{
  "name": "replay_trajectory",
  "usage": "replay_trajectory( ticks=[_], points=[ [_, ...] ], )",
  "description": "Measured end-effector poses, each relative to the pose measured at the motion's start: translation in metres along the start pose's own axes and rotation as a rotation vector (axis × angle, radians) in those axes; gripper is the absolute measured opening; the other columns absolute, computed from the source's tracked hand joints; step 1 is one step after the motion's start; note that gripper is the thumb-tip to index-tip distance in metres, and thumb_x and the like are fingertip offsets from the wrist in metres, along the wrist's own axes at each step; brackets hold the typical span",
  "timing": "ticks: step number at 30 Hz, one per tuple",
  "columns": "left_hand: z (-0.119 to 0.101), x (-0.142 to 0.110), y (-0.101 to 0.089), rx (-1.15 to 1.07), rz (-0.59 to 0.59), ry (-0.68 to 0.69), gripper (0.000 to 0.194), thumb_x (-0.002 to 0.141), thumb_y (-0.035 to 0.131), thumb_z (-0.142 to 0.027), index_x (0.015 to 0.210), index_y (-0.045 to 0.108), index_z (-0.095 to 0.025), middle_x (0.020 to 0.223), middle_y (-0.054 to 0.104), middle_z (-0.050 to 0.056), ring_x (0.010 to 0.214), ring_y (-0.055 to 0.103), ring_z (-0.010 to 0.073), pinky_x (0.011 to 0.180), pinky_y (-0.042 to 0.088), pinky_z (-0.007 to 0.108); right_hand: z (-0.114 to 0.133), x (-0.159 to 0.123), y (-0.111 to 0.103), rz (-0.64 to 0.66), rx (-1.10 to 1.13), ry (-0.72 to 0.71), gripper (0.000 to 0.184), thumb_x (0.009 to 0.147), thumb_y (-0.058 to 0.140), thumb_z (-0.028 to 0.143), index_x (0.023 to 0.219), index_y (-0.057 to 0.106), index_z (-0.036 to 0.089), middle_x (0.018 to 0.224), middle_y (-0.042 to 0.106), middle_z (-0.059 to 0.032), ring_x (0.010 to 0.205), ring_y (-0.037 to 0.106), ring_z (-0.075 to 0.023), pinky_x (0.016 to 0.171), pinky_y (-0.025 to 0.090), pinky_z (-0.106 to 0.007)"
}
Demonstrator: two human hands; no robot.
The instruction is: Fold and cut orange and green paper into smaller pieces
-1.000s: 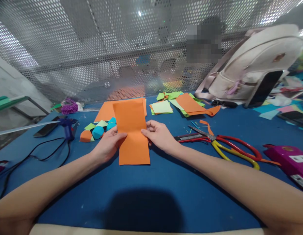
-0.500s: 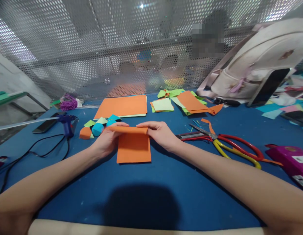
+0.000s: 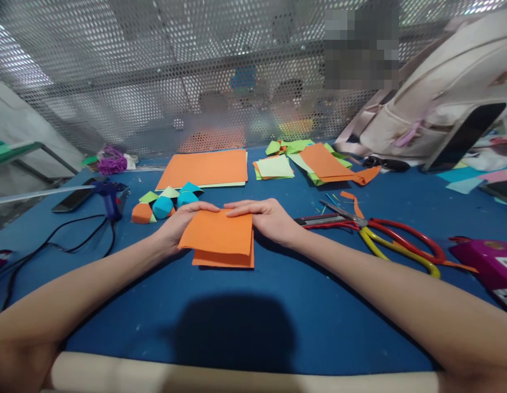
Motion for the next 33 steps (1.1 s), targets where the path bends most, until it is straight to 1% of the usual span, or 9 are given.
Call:
replay_trajectory(
  ticks=[3,7,11,13,16,19,22,26,33],
  points=[
    [0.001,0.000,0.000,-0.051,-0.020,-0.039,0.014,0.073,0.064,-0.003,0.068,0.070,-0.014,0.075,0.074,0.008,0.066,0.070,0.0179,0.065,0.056,0.027,-0.002,0.000,-0.001,-0.009,0.003,0.010,0.015,0.075,0.068,0.026,0.082,0.080,0.032,0.112,0.075,-0.0006,0.107,0.068,-0.0217,0.096,0.052,-0.042],
    [0.003,0.003,-0.005,-0.117,-0.057,-0.051,0.018,0.080,0.060,-0.003,0.089,0.070,-0.016,0.076,0.073,0.005,0.067,0.071,0.0158,0.066,0.058,0.026,-0.001,-0.001,-0.005,-0.047,0.000,0.010,0.017,0.075,0.066,0.023,0.081,0.080,0.030,0.113,0.074,-0.0020,0.106,0.068,-0.0217,0.092,0.054,-0.041],
    [0.013,0.005,-0.001,-0.194,-0.035,-0.157,0.017,0.091,0.053,-0.013,0.097,0.069,-0.010,0.081,0.075,0.009,0.071,0.072,0.0168,0.072,0.060,0.027,0.000,-0.002,-0.011,-0.124,-0.034,-0.016,0.020,0.074,0.064,0.020,0.081,0.080,0.031,0.113,0.074,-0.0007,0.104,0.069,-0.0201,0.092,0.055,-0.040],
    [0.018,0.003,0.003,-0.244,-0.022,-0.218,0.027,0.098,0.045,-0.021,0.102,0.068,-0.007,0.082,0.076,0.011,0.074,0.073,0.0188,0.078,0.060,0.030,0.000,-0.003,-0.013,-0.152,-0.058,-0.028,0.023,0.073,0.062,0.019,0.081,0.080,0.032,0.112,0.074,0.0000,0.103,0.069,-0.0197,0.094,0.054,-0.040],
    [0.019,0.001,0.007,-0.308,-0.023,-0.226,0.039,0.102,0.036,-0.029,0.112,0.066,-0.006,0.087,0.076,0.014,0.081,0.074,0.0214,0.084,0.059,0.034,0.001,-0.003,-0.015,-0.171,-0.093,-0.037,0.025,0.075,0.061,0.017,0.083,0.080,0.032,0.112,0.074,0.0003,0.104,0.069,-0.0199,0.095,0.054,-0.040],
    [0.019,0.000,0.009,-0.320,-0.020,-0.212,0.036,0.101,0.040,-0.030,0.113,0.066,-0.007,0.091,0.076,0.013,0.085,0.074,0.0213,0.088,0.058,0.034,0.002,-0.004,-0.014,-0.164,-0.128,-0.053,0.025,0.076,0.061,0.016,0.084,0.080,0.031,0.113,0.074,0.0000,0.105,0.068,-0.0203,0.095,0.055,-0.040],
    [0.021,-0.003,0.009,-0.289,-0.022,-0.202,0.025,0.098,0.049,-0.025,0.106,0.067,-0.009,0.095,0.076,0.012,0.084,0.073,0.0189,0.088,0.057,0.030,0.005,-0.005,-0.014,-0.165,-0.150,-0.083,0.024,0.077,0.062,0.017,0.085,0.080,0.031,0.113,0.074,0.0001,0.105,0.068,-0.0200,0.095,0.055,-0.040],
    [0.018,-0.006,0.013,-0.212,0.053,-0.142,0.015,0.089,0.059,-0.014,0.102,0.067,-0.010,0.101,0.075,0.012,0.084,0.073,0.0180,0.083,0.057,0.028,0.005,-0.006,-0.015,-0.180,-0.190,-0.109,0.024,0.079,0.061,0.018,0.086,0.079,0.031,0.114,0.074,0.0001,0.106,0.068,-0.0195,0.094,0.056,-0.040],
    [0.014,-0.010,0.014,-0.095,0.075,-0.070,0.038,0.073,0.073,-0.007,0.109,0.059,-0.012,0.106,0.073,0.013,0.085,0.072,0.0210,0.085,0.057,0.035,0.009,-0.005,-0.015,-0.185,-0.239,-0.134,0.022,0.081,0.061,0.018,0.087,0.079,0.029,0.115,0.073,-0.0011,0.107,0.068,-0.0198,0.095,0.056,-0.039]
  ],
)
Point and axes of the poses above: each hand's wrist, its own x-axis towards the middle knuckle, its own y-axis out of the palm, z = x × y, the point moved 8 cm from there along x, towards the middle knuckle
